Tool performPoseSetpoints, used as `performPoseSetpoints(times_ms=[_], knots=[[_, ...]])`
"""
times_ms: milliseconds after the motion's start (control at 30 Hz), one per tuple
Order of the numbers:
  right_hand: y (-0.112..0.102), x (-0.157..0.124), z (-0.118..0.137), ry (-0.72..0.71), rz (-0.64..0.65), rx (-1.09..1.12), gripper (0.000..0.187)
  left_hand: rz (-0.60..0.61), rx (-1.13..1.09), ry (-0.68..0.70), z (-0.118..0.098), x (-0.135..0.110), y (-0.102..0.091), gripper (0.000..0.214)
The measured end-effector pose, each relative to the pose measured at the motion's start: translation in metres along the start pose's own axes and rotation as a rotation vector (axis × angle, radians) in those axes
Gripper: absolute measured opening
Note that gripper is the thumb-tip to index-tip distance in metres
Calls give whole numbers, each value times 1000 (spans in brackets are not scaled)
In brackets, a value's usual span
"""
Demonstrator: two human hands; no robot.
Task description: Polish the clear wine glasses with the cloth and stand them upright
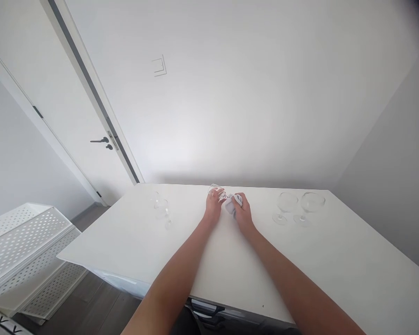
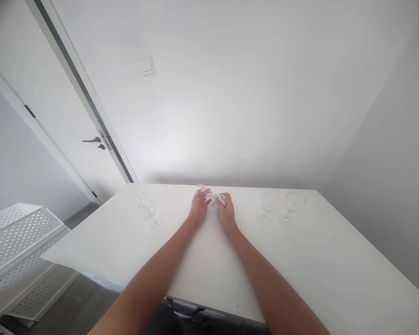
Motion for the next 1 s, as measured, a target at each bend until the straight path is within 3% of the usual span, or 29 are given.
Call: performPoseSetpoints(times_ms=[100,233,300,367,467,533,600,700,800,1000], knots=[[3,3,-4,70,64,67,31,-6,1,-5,-5,0,1,52],[17,3,-17,457,352,354,32,74,-14,-2,-15,-3,10,48],[23,-1,-20,563,456,397,35,97,-9,28,-20,-5,13,49],[18,0,-18,481,332,360,34,81,24,73,-24,-5,13,47],[5,-1,-7,186,61,170,30,51,54,87,-26,-4,13,42],[4,-1,-4,87,34,79,30,72,43,76,-26,-4,14,43],[0,3,-7,109,12,129,37,98,42,74,-25,-5,16,48],[-6,10,-20,272,-41,293,51,150,108,42,-22,-8,19,53],[5,7,-28,447,139,282,55,213,189,32,-20,-13,21,51],[18,-16,-17,476,505,164,34,330,178,-5,-23,-18,21,60]])
Point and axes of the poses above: each hand's wrist, its own x-axis towards the middle knuckle, its own y-axis out of the palm, z = x × y, the point moved 5 cm from there along x, towards the middle knuckle, and after that the axes turned 12 degrees about y, right-handed, at the moved point
